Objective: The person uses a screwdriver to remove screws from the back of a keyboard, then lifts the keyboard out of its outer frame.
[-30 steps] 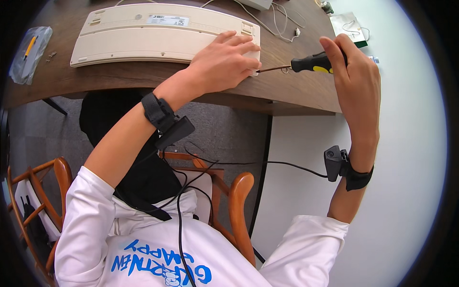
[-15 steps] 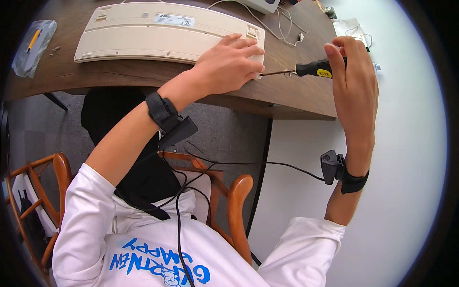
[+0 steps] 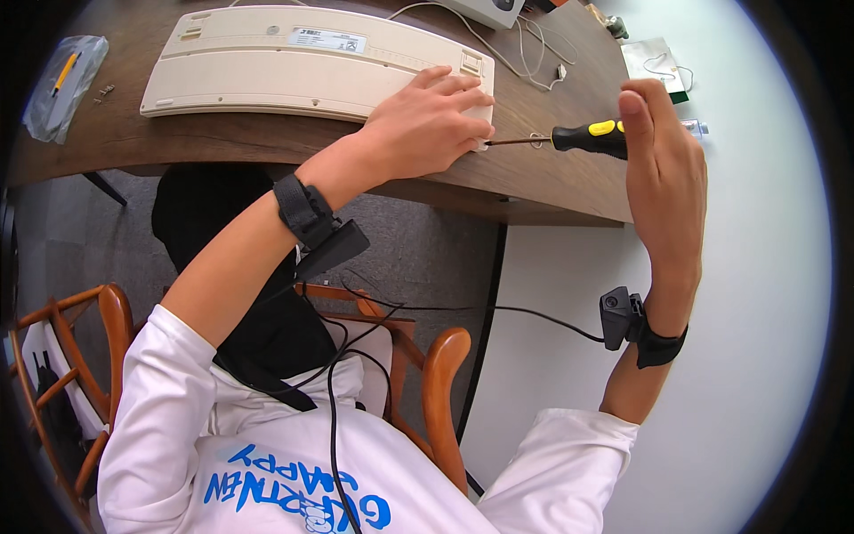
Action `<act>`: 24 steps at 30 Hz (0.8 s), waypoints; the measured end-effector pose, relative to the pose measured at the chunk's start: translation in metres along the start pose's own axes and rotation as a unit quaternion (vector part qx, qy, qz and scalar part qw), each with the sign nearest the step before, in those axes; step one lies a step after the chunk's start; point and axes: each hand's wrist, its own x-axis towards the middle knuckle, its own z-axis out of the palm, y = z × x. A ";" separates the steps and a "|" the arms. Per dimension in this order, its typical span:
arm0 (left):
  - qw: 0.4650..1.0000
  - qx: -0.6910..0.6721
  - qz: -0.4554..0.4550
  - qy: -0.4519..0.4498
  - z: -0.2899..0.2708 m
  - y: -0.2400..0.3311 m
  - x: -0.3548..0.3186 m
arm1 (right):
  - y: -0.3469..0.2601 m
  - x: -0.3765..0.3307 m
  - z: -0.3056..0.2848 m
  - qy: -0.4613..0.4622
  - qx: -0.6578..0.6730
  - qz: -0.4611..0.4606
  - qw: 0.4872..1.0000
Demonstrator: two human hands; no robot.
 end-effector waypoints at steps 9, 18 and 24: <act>1.000 0.007 0.002 -0.003 0.000 0.001 0.002 | 0.006 -0.005 0.006 0.022 0.163 -0.200 0.966; 1.000 0.008 0.006 -0.003 -0.001 0.000 0.001 | 0.004 0.001 -0.009 -0.079 -0.061 0.053 0.994; 1.000 0.021 0.008 -0.002 0.000 0.000 0.000 | -0.009 -0.010 0.010 0.076 0.075 -0.123 0.987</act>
